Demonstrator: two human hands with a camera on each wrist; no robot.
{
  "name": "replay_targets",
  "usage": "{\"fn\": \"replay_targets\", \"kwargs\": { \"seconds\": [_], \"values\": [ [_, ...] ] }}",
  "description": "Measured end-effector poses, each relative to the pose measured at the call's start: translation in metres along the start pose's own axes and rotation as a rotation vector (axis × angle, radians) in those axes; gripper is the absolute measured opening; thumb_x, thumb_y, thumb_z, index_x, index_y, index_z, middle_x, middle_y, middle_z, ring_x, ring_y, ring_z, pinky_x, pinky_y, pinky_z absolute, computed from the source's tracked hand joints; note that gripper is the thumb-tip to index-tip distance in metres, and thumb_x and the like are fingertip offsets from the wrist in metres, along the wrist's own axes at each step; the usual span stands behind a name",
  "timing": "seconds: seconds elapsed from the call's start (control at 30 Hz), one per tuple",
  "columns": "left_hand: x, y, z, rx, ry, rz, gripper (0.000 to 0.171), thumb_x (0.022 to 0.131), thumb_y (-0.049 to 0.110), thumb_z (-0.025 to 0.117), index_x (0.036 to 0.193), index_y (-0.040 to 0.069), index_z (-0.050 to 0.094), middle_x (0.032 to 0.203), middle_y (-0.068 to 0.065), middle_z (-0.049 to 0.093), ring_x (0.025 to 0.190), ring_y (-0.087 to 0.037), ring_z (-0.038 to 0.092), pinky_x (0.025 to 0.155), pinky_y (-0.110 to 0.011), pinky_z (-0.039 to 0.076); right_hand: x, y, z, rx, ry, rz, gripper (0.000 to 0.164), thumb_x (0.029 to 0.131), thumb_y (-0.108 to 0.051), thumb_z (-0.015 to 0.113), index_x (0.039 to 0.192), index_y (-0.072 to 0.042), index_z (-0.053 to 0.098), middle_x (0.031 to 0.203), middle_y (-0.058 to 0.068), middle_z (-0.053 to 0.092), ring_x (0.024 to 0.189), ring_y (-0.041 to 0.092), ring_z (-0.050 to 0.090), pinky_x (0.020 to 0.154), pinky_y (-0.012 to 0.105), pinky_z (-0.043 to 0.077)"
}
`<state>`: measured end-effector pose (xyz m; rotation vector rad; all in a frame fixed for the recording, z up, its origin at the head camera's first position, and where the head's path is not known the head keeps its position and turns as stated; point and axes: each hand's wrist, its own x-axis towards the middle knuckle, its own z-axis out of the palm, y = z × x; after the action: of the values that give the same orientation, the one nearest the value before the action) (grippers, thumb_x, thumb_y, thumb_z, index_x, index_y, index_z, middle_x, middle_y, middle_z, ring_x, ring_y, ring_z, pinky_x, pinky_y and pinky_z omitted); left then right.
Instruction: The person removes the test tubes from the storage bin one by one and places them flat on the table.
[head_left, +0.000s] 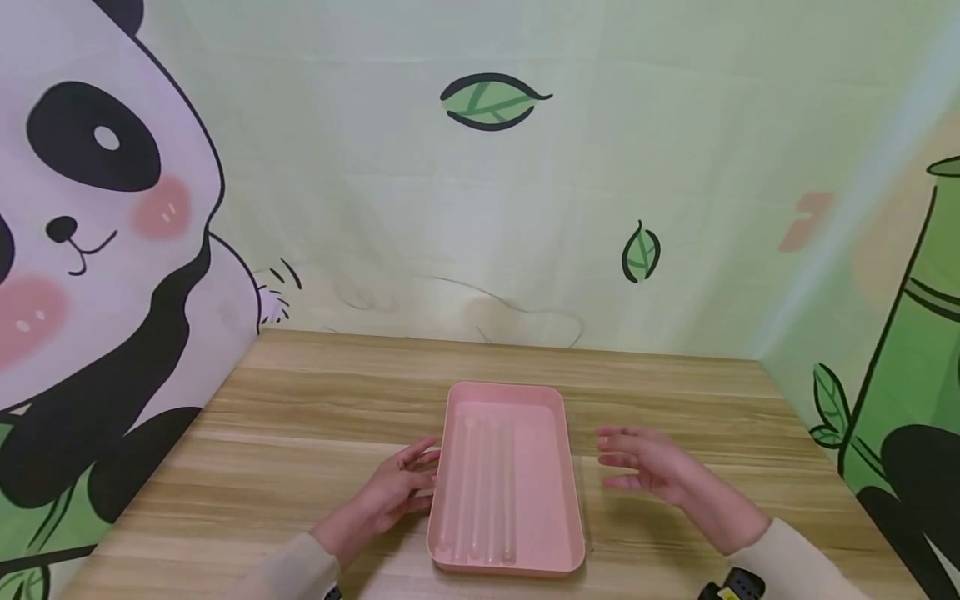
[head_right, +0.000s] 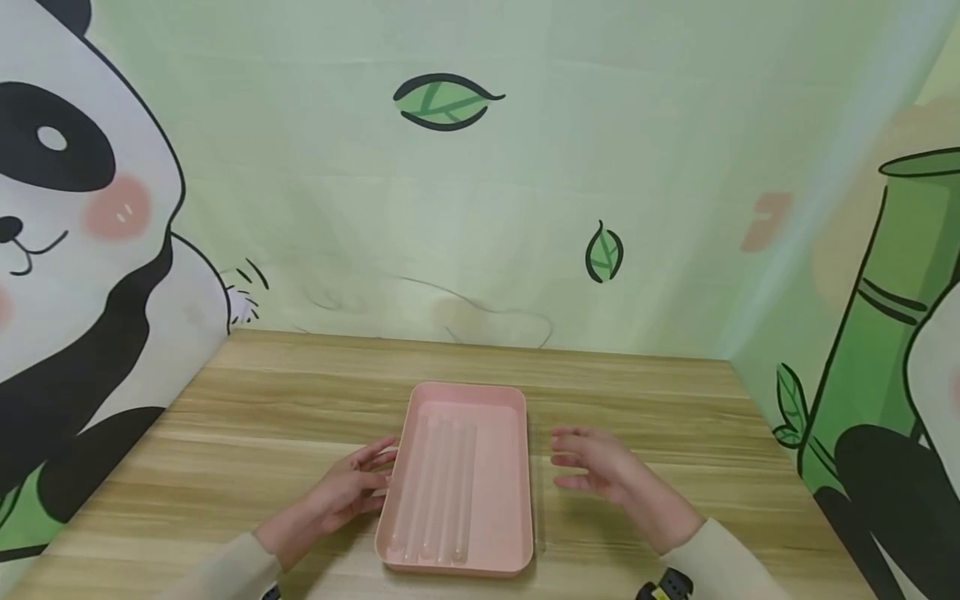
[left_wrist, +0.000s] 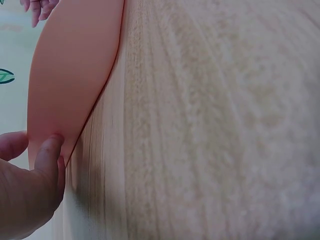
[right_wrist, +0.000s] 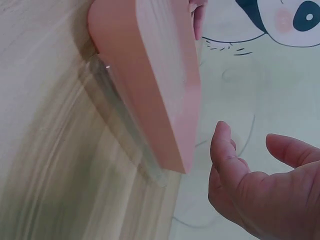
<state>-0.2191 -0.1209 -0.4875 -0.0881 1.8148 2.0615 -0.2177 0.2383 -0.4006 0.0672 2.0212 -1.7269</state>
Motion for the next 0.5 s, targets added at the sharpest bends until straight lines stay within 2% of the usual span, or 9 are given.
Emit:
{"fn": "replay_targets", "kwargs": {
  "seconds": [0.2,0.37,0.5],
  "values": [
    [0.0,0.001,0.0,0.002,0.0,0.001,0.073,0.093,-0.01,0.055,0.16,0.001,0.027,0.162,-0.03,0.032,0.142,-0.039,0.046,0.089,-0.034,0.058,-0.005,-0.009,0.003,-0.021,-0.02,-0.024,0.053,0.106,-0.013,0.045,0.151,0.013,0.033,0.133,0.014,0.056,0.107,0.014,0.059,0.087,0.031,0.062],
    [0.0,0.0,0.0,-0.001,0.005,0.001,0.074,0.092,-0.01,0.055,0.16,0.001,0.027,0.162,-0.031,0.032,0.14,-0.037,0.048,0.089,-0.034,0.058,-0.005,-0.015,0.006,-0.023,-0.04,-0.028,0.057,0.105,-0.015,0.05,0.151,0.012,0.033,0.134,0.015,0.055,0.108,0.013,0.06,0.087,0.033,0.062],
    [-0.001,0.001,0.0,-0.004,0.003,0.0,0.074,0.093,-0.01,0.055,0.16,0.001,0.027,0.162,-0.031,0.032,0.14,-0.036,0.048,0.091,-0.036,0.059,-0.005,-0.02,0.009,-0.035,-0.056,-0.019,0.059,0.104,-0.018,0.053,0.151,0.011,0.034,0.142,0.02,0.053,0.11,0.015,0.061,0.089,0.035,0.062]
  ]
}}
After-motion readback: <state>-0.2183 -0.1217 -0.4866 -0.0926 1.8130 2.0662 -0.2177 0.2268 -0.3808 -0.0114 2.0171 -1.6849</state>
